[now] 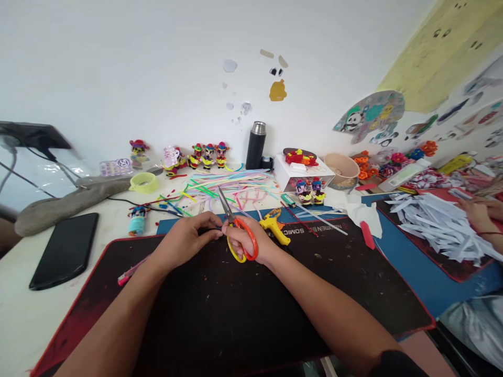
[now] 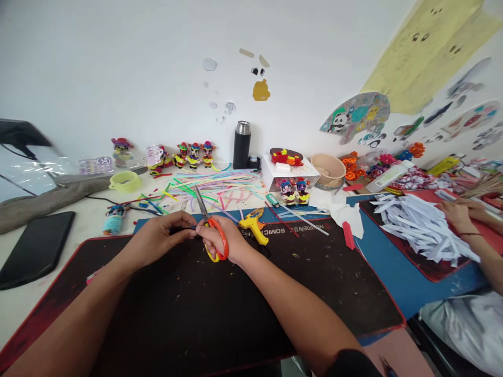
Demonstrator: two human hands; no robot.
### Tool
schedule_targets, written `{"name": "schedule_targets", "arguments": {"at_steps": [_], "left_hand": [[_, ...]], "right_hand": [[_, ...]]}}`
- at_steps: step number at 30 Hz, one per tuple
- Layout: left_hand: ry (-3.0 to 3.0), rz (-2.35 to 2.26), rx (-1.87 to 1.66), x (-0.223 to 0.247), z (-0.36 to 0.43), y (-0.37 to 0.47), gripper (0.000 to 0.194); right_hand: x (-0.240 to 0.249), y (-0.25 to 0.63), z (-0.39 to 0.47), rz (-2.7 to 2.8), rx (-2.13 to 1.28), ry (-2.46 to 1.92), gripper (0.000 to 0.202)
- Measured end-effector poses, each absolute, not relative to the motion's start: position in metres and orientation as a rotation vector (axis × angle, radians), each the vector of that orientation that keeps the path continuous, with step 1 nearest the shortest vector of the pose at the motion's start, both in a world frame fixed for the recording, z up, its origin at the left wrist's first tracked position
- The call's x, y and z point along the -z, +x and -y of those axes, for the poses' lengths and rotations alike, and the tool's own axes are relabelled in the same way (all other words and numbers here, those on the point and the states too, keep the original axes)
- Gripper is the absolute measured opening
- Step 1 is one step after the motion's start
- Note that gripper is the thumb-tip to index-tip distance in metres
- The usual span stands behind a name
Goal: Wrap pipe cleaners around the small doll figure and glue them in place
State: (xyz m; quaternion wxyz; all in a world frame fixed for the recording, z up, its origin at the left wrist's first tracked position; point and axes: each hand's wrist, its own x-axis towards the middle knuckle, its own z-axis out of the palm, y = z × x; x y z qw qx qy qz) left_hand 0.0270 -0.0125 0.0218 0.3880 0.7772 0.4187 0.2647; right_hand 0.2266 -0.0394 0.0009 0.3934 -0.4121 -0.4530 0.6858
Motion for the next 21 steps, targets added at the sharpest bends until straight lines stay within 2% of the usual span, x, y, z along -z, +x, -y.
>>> {"name": "schedule_targets", "arguments": {"at_steps": [10, 21], "left_hand": [[2.062, -1.120, -0.756, -0.026, 0.015, 0.032, 0.024], [2.139, -1.244, -0.981, -0.015, 0.015, 0.033, 0.021]], "right_hand": [[0.003, 0.231, 0.040, 1.050, -1.862, -0.983, 0.033], [0.001, 0.230, 0.040, 0.908, -1.866, -0.910, 0.039]]}}
